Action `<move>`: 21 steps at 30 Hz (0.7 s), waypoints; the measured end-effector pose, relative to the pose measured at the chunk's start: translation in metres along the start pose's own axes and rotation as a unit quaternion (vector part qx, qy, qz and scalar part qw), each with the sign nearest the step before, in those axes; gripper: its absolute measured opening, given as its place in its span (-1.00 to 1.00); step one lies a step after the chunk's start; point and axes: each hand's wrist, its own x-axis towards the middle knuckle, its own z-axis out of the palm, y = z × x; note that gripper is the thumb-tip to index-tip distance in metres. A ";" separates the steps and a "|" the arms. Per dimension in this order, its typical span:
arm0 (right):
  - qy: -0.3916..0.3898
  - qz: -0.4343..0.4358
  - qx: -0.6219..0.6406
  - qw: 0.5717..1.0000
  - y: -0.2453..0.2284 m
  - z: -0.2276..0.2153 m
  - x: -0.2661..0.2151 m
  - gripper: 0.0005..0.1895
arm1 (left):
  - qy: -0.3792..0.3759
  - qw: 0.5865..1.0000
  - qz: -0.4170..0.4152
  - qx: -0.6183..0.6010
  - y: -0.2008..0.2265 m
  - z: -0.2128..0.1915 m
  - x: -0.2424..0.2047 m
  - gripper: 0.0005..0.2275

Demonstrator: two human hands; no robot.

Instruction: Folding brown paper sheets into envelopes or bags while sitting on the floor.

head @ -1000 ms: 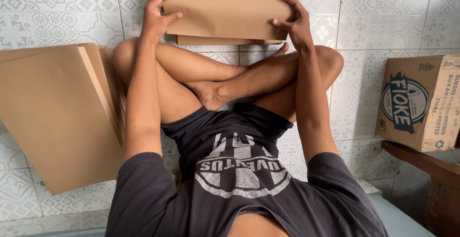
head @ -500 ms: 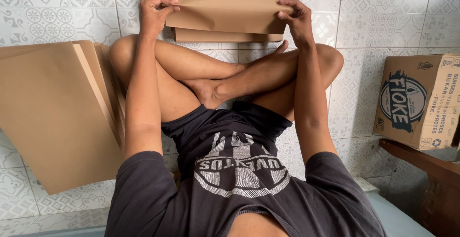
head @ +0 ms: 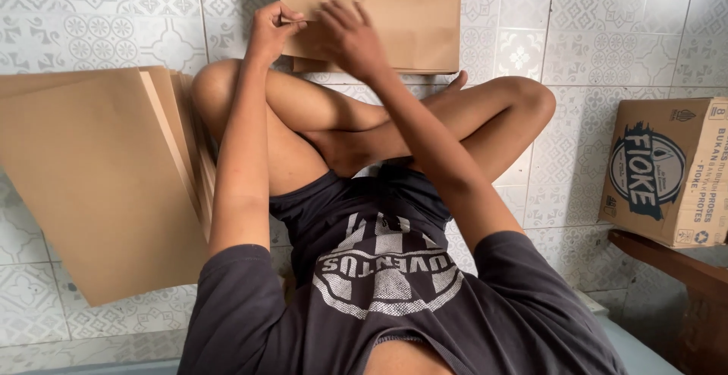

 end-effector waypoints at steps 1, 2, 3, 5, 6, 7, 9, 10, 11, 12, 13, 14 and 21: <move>0.025 0.014 -0.011 1.000 -0.015 0.006 0.008 -0.49 | -0.001 1.000 -0.004 0.014 -0.008 -0.002 -0.002 -0.86; 0.049 0.028 -0.022 0.998 -0.030 0.013 0.016 -0.60 | -0.002 1.000 -0.008 0.028 -0.016 -0.005 -0.003 -0.83; 0.051 0.029 -0.023 0.998 -0.021 0.015 0.013 -0.60 | -0.004 1.000 -0.007 0.028 -0.011 -0.003 -0.004 -0.83; 0.067 0.012 0.000 0.998 -0.005 0.021 0.007 -0.64 | 0.003 0.999 -0.040 0.032 -0.002 0.000 -0.008 -0.86; 0.067 0.013 -0.001 0.998 0.008 0.020 -0.002 -0.64 | 0.002 0.999 -0.040 0.031 -0.002 -0.002 -0.007 -0.86; 0.071 0.028 -0.004 0.997 0.023 0.018 -0.011 -0.69 | 0.005 0.999 -0.036 0.035 -0.003 -0.002 -0.005 -0.86; 0.073 0.043 -0.008 0.996 0.054 0.013 -0.031 -0.73 | 0.007 0.999 -0.032 0.038 -0.003 -0.002 -0.004 -0.85; 0.064 0.057 -0.026 0.996 0.071 0.009 -0.042 -0.83 | 0.011 0.998 -0.036 0.048 -0.003 -0.002 -0.003 -0.85; 0.055 0.073 -0.045 0.995 0.087 0.005 -0.054 -0.91 | 0.011 0.997 -0.039 0.059 -0.003 -0.001 -0.002 -0.85; 0.055 0.076 -0.047 0.995 0.100 -0.005 -0.061 -0.91 | 0.008 0.998 -0.039 0.058 -0.006 -0.002 -0.002 -0.85; 0.059 0.082 -0.051 0.994 0.113 -0.016 -0.068 -0.95 | 0.007 0.998 -0.033 0.049 -0.009 -0.003 -0.001 -0.84; 0.063 0.088 -0.055 0.993 0.125 -0.027 -0.076 -0.95 | 0.005 0.999 -0.028 0.040 -0.012 -0.003 -0.001 -0.83; 0.069 0.422 0.194 0.883 0.167 -0.054 -0.115 -0.54 | 0.031 0.998 -0.036 0.042 0.003 -0.003 -0.004 -0.84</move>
